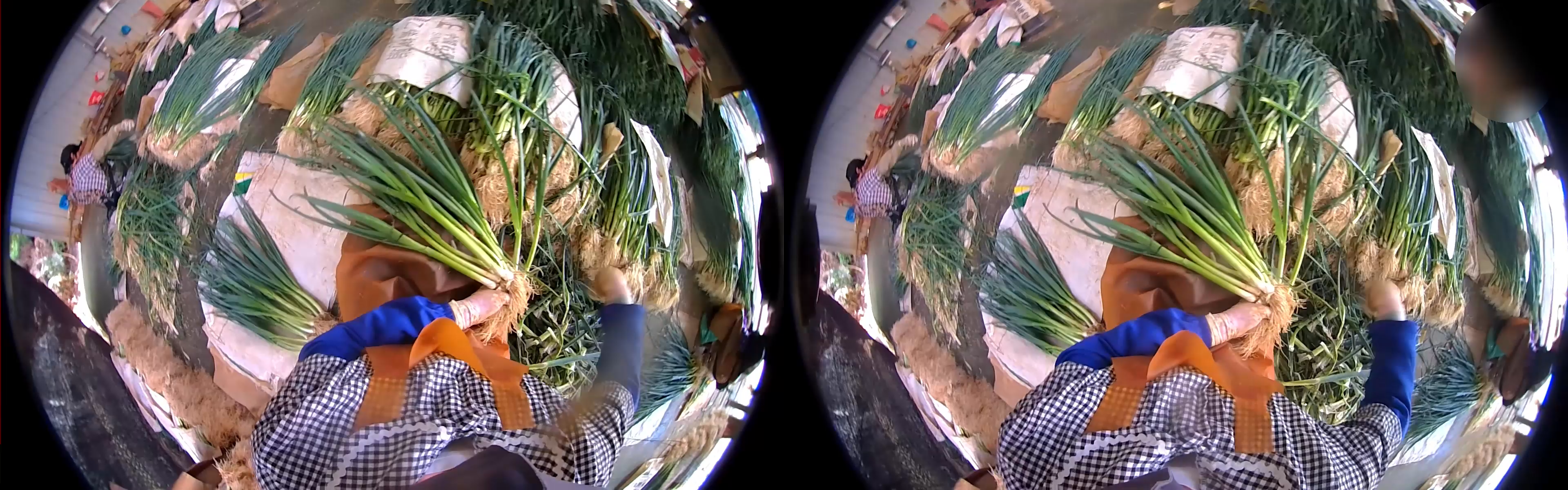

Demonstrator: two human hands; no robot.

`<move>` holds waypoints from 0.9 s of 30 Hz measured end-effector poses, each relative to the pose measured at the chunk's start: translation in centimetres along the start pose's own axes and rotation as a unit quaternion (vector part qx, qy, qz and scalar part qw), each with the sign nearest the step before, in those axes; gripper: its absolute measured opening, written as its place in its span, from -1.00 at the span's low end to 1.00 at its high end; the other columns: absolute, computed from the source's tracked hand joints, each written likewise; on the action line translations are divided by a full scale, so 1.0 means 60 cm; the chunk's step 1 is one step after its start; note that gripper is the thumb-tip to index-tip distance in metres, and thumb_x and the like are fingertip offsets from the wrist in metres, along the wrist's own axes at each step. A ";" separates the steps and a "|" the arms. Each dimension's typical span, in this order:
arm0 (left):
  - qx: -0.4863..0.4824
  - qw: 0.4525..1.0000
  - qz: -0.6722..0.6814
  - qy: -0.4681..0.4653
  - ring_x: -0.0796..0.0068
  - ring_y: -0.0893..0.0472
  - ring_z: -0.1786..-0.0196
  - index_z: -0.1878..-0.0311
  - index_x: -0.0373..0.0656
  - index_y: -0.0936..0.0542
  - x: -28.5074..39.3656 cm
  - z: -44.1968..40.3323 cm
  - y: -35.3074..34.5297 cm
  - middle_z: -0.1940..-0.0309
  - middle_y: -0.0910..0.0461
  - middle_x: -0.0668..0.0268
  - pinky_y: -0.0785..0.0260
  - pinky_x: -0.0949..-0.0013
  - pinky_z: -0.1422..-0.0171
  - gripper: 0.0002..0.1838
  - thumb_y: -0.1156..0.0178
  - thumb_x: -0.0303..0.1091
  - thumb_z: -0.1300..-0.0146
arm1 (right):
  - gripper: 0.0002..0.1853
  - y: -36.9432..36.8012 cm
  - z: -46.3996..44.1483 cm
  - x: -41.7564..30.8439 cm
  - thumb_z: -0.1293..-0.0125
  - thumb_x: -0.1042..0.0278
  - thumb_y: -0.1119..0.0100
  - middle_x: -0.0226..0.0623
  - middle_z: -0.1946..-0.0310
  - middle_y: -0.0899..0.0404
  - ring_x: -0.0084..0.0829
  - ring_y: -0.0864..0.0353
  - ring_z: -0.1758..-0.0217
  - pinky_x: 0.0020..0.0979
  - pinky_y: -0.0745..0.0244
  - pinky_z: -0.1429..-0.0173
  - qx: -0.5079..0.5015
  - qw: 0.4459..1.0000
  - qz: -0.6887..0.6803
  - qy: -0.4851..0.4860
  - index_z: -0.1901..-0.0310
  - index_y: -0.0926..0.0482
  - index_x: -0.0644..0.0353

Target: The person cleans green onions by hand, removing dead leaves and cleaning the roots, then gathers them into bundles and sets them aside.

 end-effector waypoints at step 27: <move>-0.015 0.997 -0.053 0.052 0.37 -0.44 -0.04 -0.09 -0.19 -0.39 -0.039 -0.007 0.030 0.00 -0.45 0.25 -0.30 0.39 -0.16 -0.63 0.02 -0.58 -0.18 | -0.90 0.056 0.174 0.243 -0.15 0.35 -0.04 -0.31 0.44 -0.49 -0.46 -0.49 0.46 -0.44 -0.45 0.34 0.158 0.925 0.217 -0.268 0.33 -0.47 0.15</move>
Point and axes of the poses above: each hand's wrist, its own z-axis away from the middle knuckle, its own y-axis out of the back of the hand, x = y × z, the point moved 9 cm from there along -z, towards the middle knuckle
